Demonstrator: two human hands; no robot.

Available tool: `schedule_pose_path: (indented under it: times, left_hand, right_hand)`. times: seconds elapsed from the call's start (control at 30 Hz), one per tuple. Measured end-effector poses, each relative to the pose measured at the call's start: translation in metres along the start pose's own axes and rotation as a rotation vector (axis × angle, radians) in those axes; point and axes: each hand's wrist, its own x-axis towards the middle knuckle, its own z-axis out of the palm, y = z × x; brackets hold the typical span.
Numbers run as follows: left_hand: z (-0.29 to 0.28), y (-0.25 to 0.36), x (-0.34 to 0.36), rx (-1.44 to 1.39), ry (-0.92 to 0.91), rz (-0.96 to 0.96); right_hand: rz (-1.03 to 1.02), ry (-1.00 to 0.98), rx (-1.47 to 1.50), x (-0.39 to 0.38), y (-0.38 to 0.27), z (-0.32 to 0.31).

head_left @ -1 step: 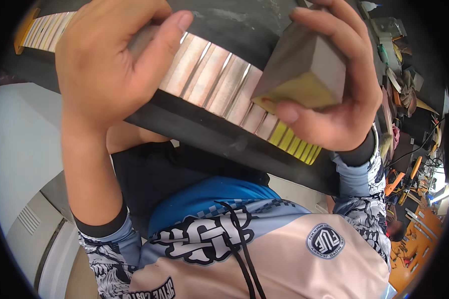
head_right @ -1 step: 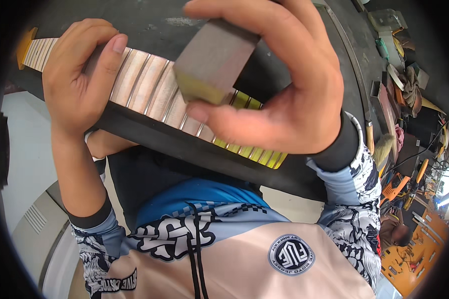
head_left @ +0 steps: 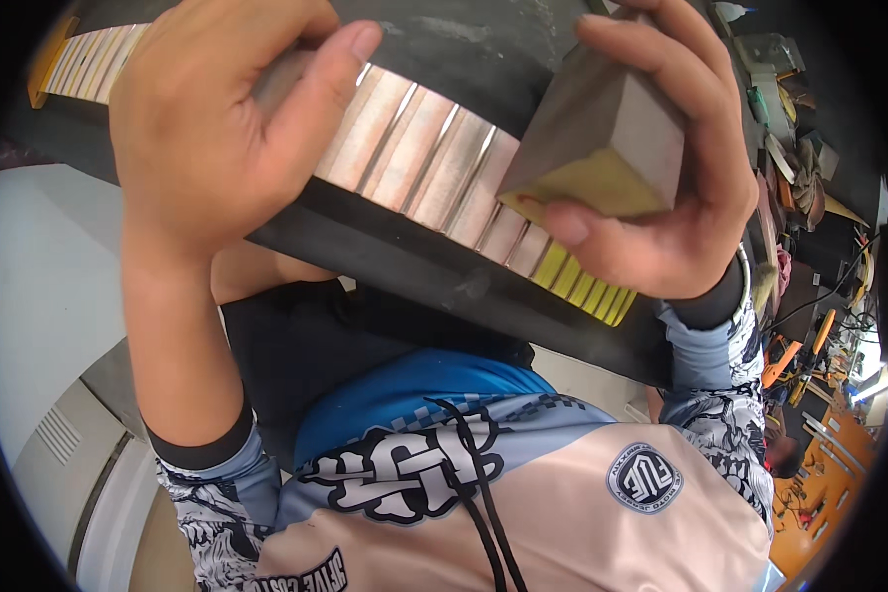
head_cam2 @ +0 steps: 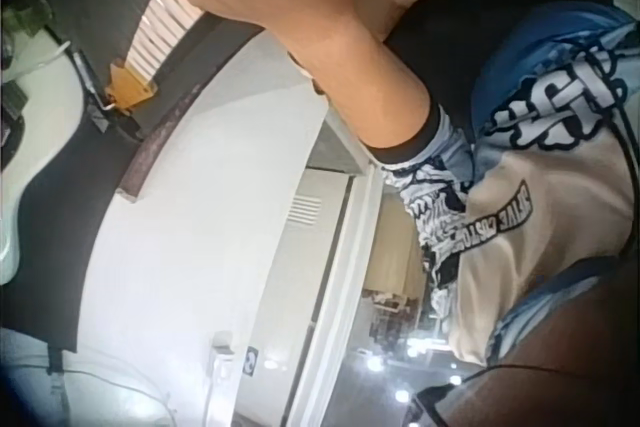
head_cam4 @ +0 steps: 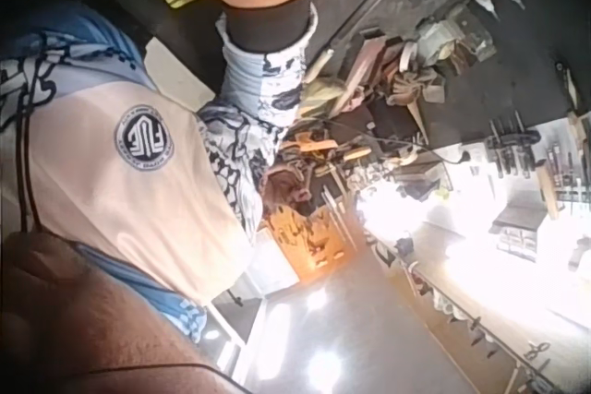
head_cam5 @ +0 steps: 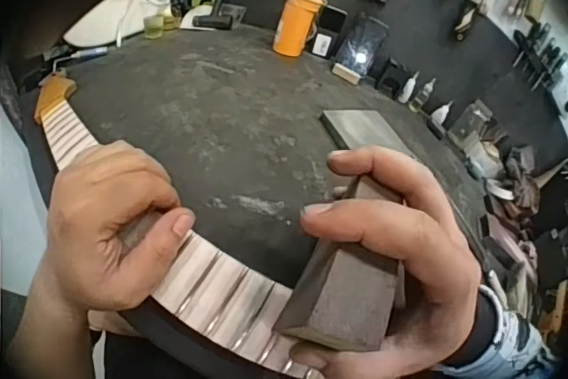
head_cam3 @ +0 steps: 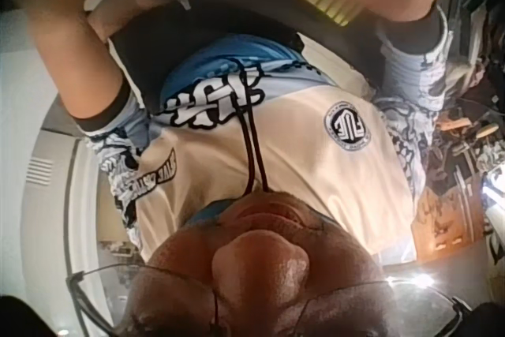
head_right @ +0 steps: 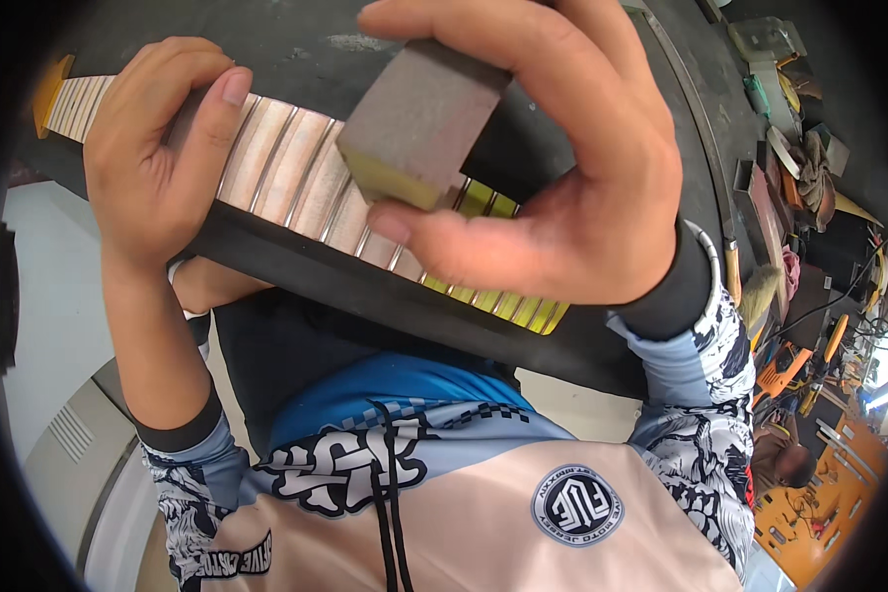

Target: The recorder is using a sanding block to level and smooth the frets on a guitar neck.

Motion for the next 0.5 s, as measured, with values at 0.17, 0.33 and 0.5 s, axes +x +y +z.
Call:
schedule_pose_path:
  times: [0.17,0.33,0.5]
  left_hand:
    - [0.002,0.001,0.001,0.000,0.011,-0.006]
    - [0.005,0.000,0.000,0.004,0.010,0.014]
    - [0.004,0.003,0.002,0.011,-0.009,-0.004]
  right_hand:
    - [-0.032,0.076,-0.036,0.009,0.002,0.006]
    - [0.193,0.245,0.214,0.008,-0.015,0.011]
    - [0.030,0.251,0.134,0.006,-0.012,0.023]
